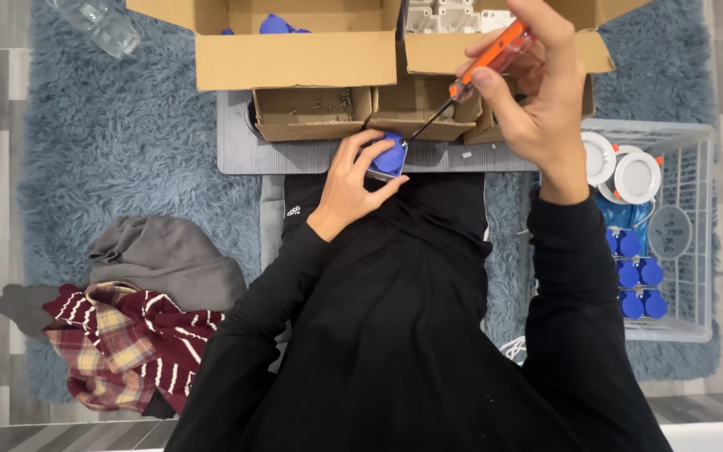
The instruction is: Sorting and adjusting electrical components using a screwdriver
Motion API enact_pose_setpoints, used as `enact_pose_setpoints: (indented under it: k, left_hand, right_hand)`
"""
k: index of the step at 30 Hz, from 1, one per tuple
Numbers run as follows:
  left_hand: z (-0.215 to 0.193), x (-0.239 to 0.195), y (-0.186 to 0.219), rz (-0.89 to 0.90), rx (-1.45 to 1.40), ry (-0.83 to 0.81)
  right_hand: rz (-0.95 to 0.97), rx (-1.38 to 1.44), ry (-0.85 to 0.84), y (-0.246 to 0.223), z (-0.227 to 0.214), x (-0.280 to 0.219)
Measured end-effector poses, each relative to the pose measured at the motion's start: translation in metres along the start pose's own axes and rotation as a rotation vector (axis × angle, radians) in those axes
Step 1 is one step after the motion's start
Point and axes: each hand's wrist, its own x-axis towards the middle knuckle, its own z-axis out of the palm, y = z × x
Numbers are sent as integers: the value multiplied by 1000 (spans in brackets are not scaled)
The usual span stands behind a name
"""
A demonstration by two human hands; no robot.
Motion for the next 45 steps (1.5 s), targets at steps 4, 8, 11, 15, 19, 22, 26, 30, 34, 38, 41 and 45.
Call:
enact_pose_setpoints:
  k: [4,8,11,15,19,22,26,30,34,38,41,45]
  left_hand:
    - [-1,0,0,5,0,10]
    - [3,-4,-4,-4,-15,27]
    - [6,-5,-6,-1,-15,43]
    - [6,-5,-4,-6,-16,50]
    - [6,-4,-4,-2,-7,55]
    - [8,-5,-7,-2,-2,45]
    - [7,-6,-6,-10,-11,51]
    - [7,-6,-5,-15,-17,59]
    - [8,-6,-6,-16,-14,56]
    - [8,-6,-6,-20,-18,51]
    - [8,-6,-6,-27,-13,46]
    - [7,-6,-5,-26,-17,48]
  right_hand:
    - [0,9,-33,-1,4,4]
    - [-2,7,-92,-9,6,12]
    - [16,80,-162,-16,1,17]
    - [7,18,-201,-23,-2,26]
    - [-77,-143,-119,-17,8,32]
    - [-125,-395,-16,-6,15,33]
    - [-177,-537,41,8,19,30]
    - [-173,-296,-158,-21,8,41]
    - [34,99,-364,-24,-10,38]
    - [50,-48,-288,-29,-9,42]
    - [-73,-222,-175,-20,1,41]
    - [-211,-494,-3,-5,15,39]
